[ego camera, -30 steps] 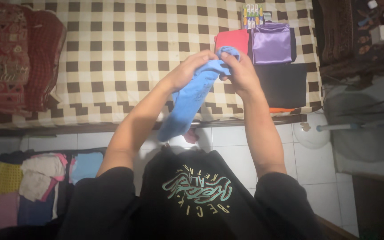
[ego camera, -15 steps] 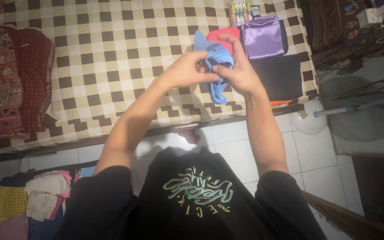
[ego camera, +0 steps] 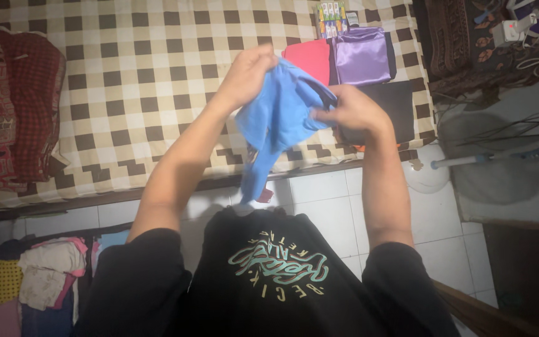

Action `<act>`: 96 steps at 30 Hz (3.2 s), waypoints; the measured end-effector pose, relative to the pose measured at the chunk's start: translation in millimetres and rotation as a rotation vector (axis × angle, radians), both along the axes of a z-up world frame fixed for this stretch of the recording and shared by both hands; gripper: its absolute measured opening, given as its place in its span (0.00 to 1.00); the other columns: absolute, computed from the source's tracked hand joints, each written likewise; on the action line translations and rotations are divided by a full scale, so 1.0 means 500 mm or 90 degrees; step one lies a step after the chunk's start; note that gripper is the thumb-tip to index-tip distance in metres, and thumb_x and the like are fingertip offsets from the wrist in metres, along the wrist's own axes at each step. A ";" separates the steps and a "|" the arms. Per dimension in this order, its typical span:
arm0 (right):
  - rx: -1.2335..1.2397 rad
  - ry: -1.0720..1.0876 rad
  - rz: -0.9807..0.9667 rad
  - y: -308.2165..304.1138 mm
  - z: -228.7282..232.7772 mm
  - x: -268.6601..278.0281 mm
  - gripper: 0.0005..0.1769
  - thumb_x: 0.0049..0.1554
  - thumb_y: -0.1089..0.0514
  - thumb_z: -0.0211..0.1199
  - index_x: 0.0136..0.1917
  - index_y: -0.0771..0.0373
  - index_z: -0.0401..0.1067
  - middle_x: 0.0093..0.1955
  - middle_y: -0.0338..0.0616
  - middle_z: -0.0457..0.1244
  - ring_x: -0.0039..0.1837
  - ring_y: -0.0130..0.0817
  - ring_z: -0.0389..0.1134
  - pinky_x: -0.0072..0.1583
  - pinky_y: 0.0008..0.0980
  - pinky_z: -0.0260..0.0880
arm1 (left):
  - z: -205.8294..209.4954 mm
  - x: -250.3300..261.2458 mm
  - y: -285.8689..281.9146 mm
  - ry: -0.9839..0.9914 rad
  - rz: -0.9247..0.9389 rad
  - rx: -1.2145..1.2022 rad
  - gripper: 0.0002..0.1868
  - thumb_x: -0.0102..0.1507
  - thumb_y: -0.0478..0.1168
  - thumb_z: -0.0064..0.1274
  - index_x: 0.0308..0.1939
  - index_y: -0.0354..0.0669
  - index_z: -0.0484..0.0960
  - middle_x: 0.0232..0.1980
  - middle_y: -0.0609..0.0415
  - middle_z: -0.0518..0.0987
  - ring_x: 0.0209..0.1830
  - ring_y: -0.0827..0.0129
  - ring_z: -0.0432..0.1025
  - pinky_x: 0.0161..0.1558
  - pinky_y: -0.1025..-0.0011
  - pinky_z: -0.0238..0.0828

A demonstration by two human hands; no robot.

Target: The person folds several items of clothing, including an orange t-shirt, a black jacket, a patterned purple cloth, a pink t-shirt, and a blue t-shirt, on a bed. They also place a pack of batteries and a small box on the bed. The person is barefoot.

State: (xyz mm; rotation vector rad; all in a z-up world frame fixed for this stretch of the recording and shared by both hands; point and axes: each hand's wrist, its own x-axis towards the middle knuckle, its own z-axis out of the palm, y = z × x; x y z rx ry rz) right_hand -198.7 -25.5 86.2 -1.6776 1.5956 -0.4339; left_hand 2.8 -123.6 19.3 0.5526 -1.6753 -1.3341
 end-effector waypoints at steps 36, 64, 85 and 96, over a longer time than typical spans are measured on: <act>-0.104 0.088 0.034 -0.031 -0.073 -0.140 0.13 0.52 0.55 0.56 0.42 0.68 0.68 0.31 0.49 0.60 0.34 0.33 0.59 0.39 0.31 0.58 | -0.015 0.130 0.107 -0.411 0.476 -0.253 0.13 0.62 0.45 0.47 0.34 0.37 0.67 0.27 0.43 0.71 0.29 0.48 0.65 0.28 0.60 0.59; 0.077 0.425 0.067 -0.720 -0.481 0.005 0.20 0.39 0.54 0.62 0.46 0.60 0.66 0.44 0.52 0.59 0.48 0.48 0.58 0.49 0.47 0.53 | -0.428 0.367 -0.505 -0.861 0.268 0.064 0.12 0.54 0.35 0.42 0.40 0.47 0.77 0.41 0.43 0.73 0.44 0.52 0.67 0.46 0.62 0.63; 0.195 0.189 -0.256 -0.245 -0.954 0.000 0.21 0.44 0.49 0.61 0.45 0.66 0.65 0.43 0.52 0.60 0.44 0.41 0.60 0.45 0.35 0.61 | -0.925 0.210 -0.052 -0.620 0.300 0.403 0.26 0.50 0.48 0.52 0.47 0.38 0.67 0.45 0.40 0.71 0.44 0.52 0.67 0.43 0.62 0.64; 0.266 -0.228 -0.453 -0.186 -0.826 0.014 0.13 0.49 0.54 0.56 0.45 0.64 0.65 0.30 0.39 0.58 0.30 0.25 0.57 0.31 0.24 0.59 | -0.864 0.291 -0.019 -0.179 0.457 0.607 0.21 0.53 0.39 0.51 0.47 0.34 0.68 0.42 0.45 0.73 0.37 0.63 0.69 0.38 0.70 0.65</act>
